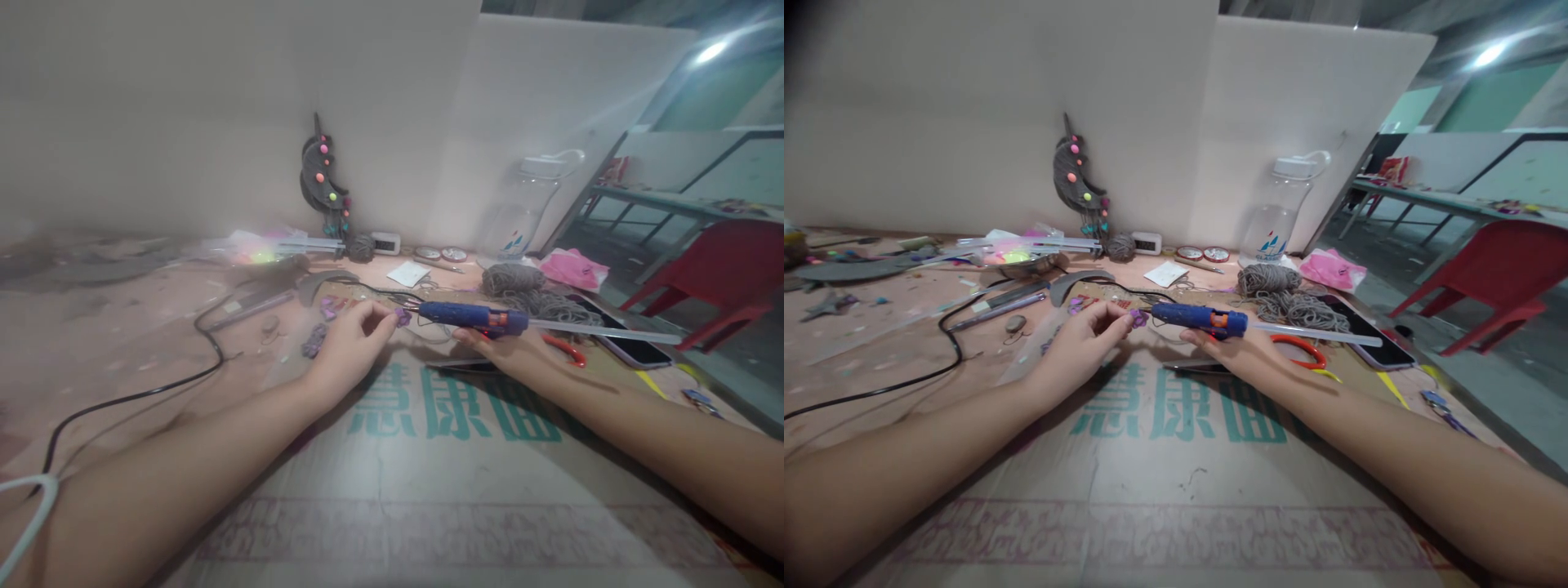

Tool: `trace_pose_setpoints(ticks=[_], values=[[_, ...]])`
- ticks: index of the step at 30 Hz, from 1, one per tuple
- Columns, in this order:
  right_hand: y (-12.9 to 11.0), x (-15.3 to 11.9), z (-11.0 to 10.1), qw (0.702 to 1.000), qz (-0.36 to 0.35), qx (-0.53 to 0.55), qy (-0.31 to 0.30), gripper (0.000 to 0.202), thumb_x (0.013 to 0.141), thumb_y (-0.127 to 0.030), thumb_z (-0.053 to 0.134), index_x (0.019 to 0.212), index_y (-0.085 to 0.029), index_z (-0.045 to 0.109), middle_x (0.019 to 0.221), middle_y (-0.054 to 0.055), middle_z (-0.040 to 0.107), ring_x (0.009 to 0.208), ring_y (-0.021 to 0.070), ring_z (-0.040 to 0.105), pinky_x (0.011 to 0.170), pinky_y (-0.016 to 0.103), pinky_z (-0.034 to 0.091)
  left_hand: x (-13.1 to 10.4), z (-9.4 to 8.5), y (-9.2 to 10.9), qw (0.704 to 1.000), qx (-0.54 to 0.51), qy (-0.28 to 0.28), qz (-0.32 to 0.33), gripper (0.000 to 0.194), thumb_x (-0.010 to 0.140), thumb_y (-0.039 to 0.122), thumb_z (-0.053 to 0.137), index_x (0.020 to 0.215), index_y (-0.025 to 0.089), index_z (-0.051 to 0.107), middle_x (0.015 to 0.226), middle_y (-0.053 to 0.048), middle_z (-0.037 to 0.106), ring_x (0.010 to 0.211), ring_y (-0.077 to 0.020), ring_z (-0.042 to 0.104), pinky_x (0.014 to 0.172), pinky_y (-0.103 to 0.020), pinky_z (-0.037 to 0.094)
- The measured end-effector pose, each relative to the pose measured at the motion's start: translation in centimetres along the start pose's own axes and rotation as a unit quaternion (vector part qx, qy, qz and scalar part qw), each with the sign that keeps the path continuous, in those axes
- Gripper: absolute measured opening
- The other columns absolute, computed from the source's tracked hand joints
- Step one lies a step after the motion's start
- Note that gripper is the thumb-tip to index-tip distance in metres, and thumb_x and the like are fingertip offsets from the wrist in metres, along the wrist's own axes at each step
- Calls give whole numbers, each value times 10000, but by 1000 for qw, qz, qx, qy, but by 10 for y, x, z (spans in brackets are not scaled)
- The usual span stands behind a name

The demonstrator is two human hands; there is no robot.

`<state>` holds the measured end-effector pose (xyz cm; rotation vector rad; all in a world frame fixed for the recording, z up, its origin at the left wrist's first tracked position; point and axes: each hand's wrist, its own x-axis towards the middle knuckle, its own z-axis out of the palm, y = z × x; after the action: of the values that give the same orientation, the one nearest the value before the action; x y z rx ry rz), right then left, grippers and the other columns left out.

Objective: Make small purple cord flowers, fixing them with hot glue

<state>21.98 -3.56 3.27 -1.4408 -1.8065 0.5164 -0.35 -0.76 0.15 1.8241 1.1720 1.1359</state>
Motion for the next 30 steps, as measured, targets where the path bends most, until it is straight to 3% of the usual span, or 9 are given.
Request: trace_pose_setpoints(ticks=[8,15,20,25,30], values=[[3,0,1,1000,-16,21,-2,284,754,-439,689,918,-207,706,961,82,767,936,318,715,856,464,592,1,-1,-2,1000,-8,10,-2,222,872,394,559,802,188,605,812,-16,656,756,-170,565,661,-268,389],[1,0,0,999,-14,-23,26,208,744,-369,701,895,-226,714,891,75,764,936,330,711,875,498,579,2,0,-3,1000,-8,14,1,212,880,378,549,819,184,611,840,-19,657,770,-167,568,665,-264,392],[2,1,0,1000,-23,8,5,249,742,-421,676,887,-220,707,867,76,760,905,325,711,859,487,581,3,-1,-2,1000,-3,12,-2,209,878,369,550,813,179,609,831,-24,654,790,-174,578,689,-272,404],[5,1,0,1000,-10,-16,-16,265,745,-446,653,820,-193,679,821,83,748,792,302,711,748,444,601,3,0,-4,1000,-9,14,1,220,876,386,550,815,183,610,829,-23,659,781,-173,581,690,-272,408],[7,1,1,998,-32,-50,15,253,768,-426,649,880,-201,672,903,86,747,840,298,700,745,437,592,4,0,-7,1000,-17,14,-1,235,874,404,550,827,182,611,835,-25,661,779,-173,581,682,-267,410]])
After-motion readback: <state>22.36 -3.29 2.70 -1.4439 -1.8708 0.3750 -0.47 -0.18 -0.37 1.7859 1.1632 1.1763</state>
